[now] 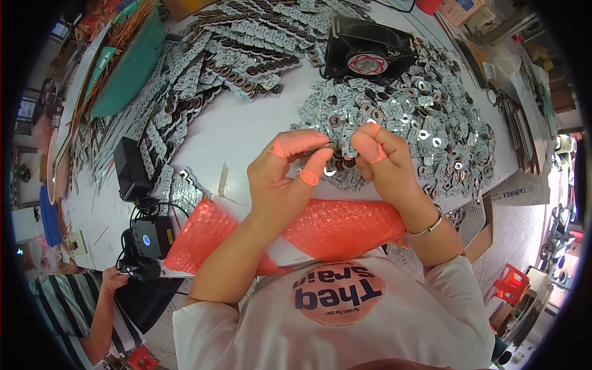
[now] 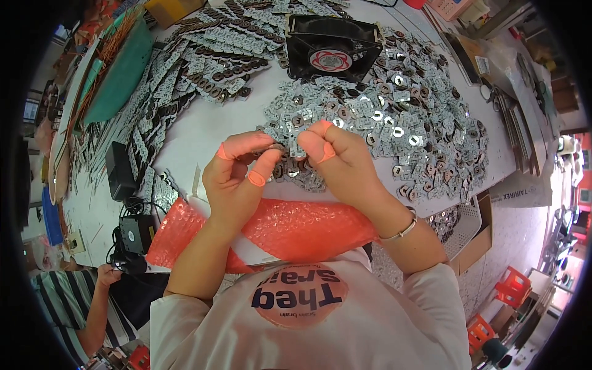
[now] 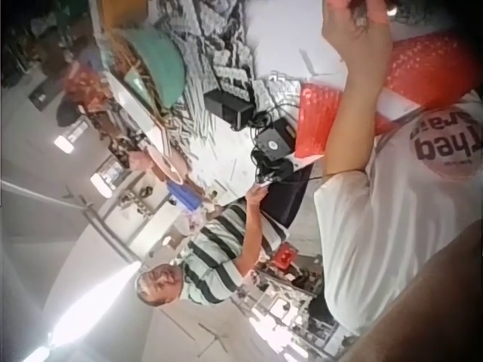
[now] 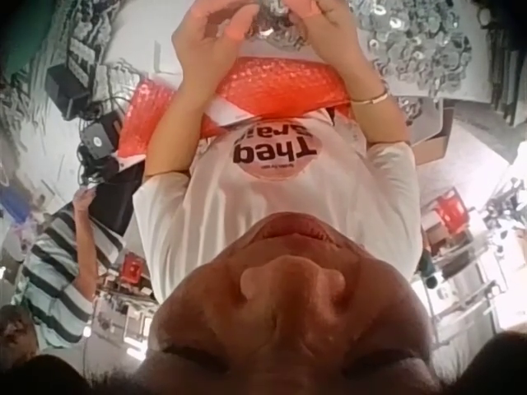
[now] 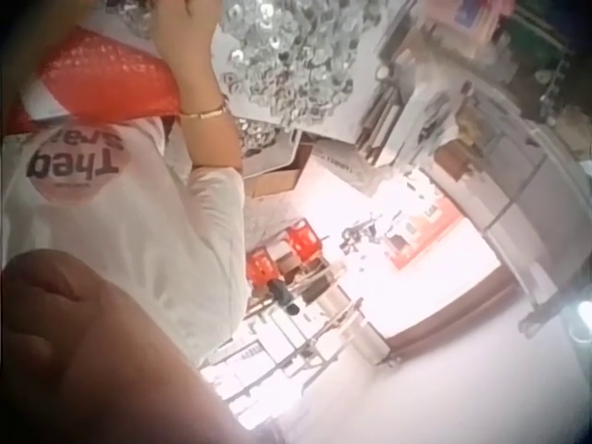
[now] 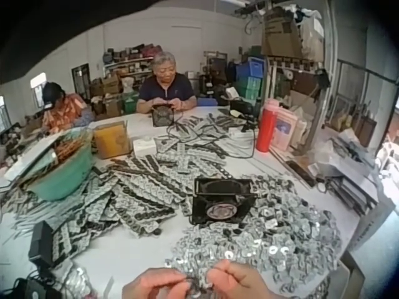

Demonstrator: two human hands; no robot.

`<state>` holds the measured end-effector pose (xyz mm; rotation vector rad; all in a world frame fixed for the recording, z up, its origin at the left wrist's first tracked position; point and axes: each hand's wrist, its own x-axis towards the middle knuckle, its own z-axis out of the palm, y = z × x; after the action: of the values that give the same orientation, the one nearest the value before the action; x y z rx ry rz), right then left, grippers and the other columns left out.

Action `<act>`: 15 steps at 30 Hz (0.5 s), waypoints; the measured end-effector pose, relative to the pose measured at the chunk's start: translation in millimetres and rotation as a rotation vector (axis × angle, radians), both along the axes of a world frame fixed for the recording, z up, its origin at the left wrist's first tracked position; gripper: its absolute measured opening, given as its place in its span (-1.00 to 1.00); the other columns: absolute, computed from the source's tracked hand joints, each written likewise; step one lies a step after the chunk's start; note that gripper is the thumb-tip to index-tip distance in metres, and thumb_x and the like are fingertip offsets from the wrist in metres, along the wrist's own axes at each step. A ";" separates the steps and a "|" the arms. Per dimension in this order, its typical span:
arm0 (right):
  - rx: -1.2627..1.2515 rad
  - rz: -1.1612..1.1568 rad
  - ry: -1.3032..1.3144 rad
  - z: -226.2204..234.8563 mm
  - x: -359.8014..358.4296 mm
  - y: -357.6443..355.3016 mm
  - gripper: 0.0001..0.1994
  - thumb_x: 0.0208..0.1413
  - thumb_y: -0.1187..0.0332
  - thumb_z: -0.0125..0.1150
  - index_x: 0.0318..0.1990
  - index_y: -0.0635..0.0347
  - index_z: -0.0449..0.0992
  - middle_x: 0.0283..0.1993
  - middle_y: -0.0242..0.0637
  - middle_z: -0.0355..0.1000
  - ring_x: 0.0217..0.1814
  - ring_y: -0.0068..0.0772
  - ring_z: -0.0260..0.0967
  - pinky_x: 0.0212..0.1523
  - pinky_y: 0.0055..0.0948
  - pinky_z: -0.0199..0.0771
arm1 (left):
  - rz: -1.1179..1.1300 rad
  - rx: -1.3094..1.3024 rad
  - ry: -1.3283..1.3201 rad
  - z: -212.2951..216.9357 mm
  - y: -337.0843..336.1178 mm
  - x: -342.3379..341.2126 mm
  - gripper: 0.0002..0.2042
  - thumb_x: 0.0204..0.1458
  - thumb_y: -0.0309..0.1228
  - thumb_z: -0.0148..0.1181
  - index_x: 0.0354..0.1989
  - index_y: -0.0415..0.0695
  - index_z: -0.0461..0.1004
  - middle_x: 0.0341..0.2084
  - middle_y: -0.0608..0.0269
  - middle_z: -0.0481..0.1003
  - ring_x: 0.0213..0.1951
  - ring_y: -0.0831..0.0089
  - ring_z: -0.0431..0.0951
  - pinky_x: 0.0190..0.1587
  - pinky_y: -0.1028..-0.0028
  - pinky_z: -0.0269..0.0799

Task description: The recorder is sorting small metal components on a workbench and placing them into a collection bin.

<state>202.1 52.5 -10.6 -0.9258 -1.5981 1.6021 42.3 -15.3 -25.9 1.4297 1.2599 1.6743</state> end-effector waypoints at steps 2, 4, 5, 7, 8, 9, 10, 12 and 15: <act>0.030 0.027 -0.005 -1.0 -0.3 -0.4 -0.77 0.20 0.23 0.04 -0.40 0.18 0.38 -0.67 -0.60 0.12 -0.67 -0.79 -0.01 -0.67 -0.70 -0.05 | 0.000 -0.040 -0.097 1.0 0.7 0.3 -0.76 -0.05 -0.72 0.15 -0.19 -0.26 0.39 -0.24 0.17 0.46 -0.22 0.48 0.48 -0.14 0.54 0.43; 0.057 0.051 -0.011 -2.8 -0.1 -1.6 -0.78 0.20 0.23 0.04 -0.39 0.18 0.38 -0.67 -0.60 0.11 -0.67 -0.79 -0.02 -0.68 -0.69 -0.07 | 0.008 -0.007 -0.058 0.0 1.3 1.1 -0.78 -0.05 -0.71 0.16 -0.20 -0.26 0.40 -0.25 0.18 0.46 -0.23 0.49 0.48 -0.15 0.54 0.43; 0.075 0.022 -0.018 -3.7 -0.5 -1.7 -0.78 0.20 0.24 0.04 -0.39 0.18 0.39 -0.68 -0.61 0.10 -0.68 -0.79 -0.02 -0.68 -0.69 -0.07 | 0.007 -0.009 -0.059 -1.3 1.7 0.8 -0.78 -0.05 -0.71 0.16 -0.20 -0.26 0.40 -0.25 0.18 0.46 -0.23 0.49 0.48 -0.15 0.54 0.43; 0.093 -0.006 -0.025 -4.7 -0.4 -1.4 -0.79 0.20 0.25 0.04 -0.38 0.18 0.39 -0.68 -0.61 0.09 -0.68 -0.79 -0.03 -0.68 -0.69 -0.07 | -0.027 0.093 0.185 -4.1 2.0 -0.9 -0.79 -0.05 -0.69 0.17 -0.22 -0.25 0.41 -0.26 0.17 0.47 -0.22 0.49 0.48 -0.15 0.53 0.42; 0.035 -0.005 -0.014 -5.0 0.5 -1.0 -0.80 0.19 0.27 0.06 -0.38 0.19 0.40 -0.68 -0.60 0.12 -0.67 -0.79 0.00 -0.67 -0.70 -0.05 | -0.028 0.093 0.185 -2.6 1.4 -0.9 -0.79 -0.05 -0.69 0.17 -0.22 -0.25 0.41 -0.26 0.17 0.47 -0.22 0.49 0.48 -0.15 0.53 0.42; -0.022 -0.005 -0.003 -5.5 1.7 0.4 -0.82 0.18 0.29 0.07 -0.38 0.19 0.40 -0.68 -0.60 0.14 -0.66 -0.80 0.02 -0.66 -0.70 -0.02 | -0.023 0.055 0.186 -0.2 1.5 -0.6 -0.80 -0.06 -0.69 0.17 -0.23 -0.24 0.42 -0.26 0.17 0.47 -0.22 0.47 0.48 -0.15 0.52 0.42; -0.019 -0.007 -0.003 -6.1 2.9 2.2 -0.82 0.18 0.29 0.07 -0.38 0.19 0.40 -0.68 -0.60 0.14 -0.66 -0.80 0.02 -0.66 -0.70 -0.02 | -0.018 0.018 0.187 1.3 1.5 -0.2 -0.80 -0.06 -0.68 0.18 -0.24 -0.24 0.42 -0.26 0.16 0.47 -0.21 0.46 0.47 -0.15 0.50 0.43; 0.235 -0.050 -0.147 -7.2 4.6 6.1 -0.84 0.16 0.34 0.10 -0.38 0.23 0.47 -0.65 -0.56 0.24 -0.62 -0.80 0.07 -0.63 -0.71 0.05 | 0.002 0.003 0.132 1.4 0.3 -0.5 -0.81 -0.05 -0.68 0.18 -0.24 -0.24 0.43 -0.27 0.15 0.48 -0.21 0.45 0.47 -0.14 0.49 0.43; 0.423 -0.047 -0.173 -7.9 5.6 9.7 -0.86 0.13 0.38 0.13 -0.35 0.26 0.54 -0.62 -0.54 0.30 -0.60 -0.80 0.10 -0.60 -0.71 0.08 | 0.015 0.038 0.140 -2.2 4.6 -3.0 -0.80 -0.04 -0.66 0.17 -0.21 -0.25 0.43 -0.26 0.14 0.47 -0.22 0.45 0.48 -0.16 0.49 0.44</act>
<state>207.7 62.2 -18.5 -0.8784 -1.9204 1.1106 39.2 -10.7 -28.1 1.5874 1.3228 1.6400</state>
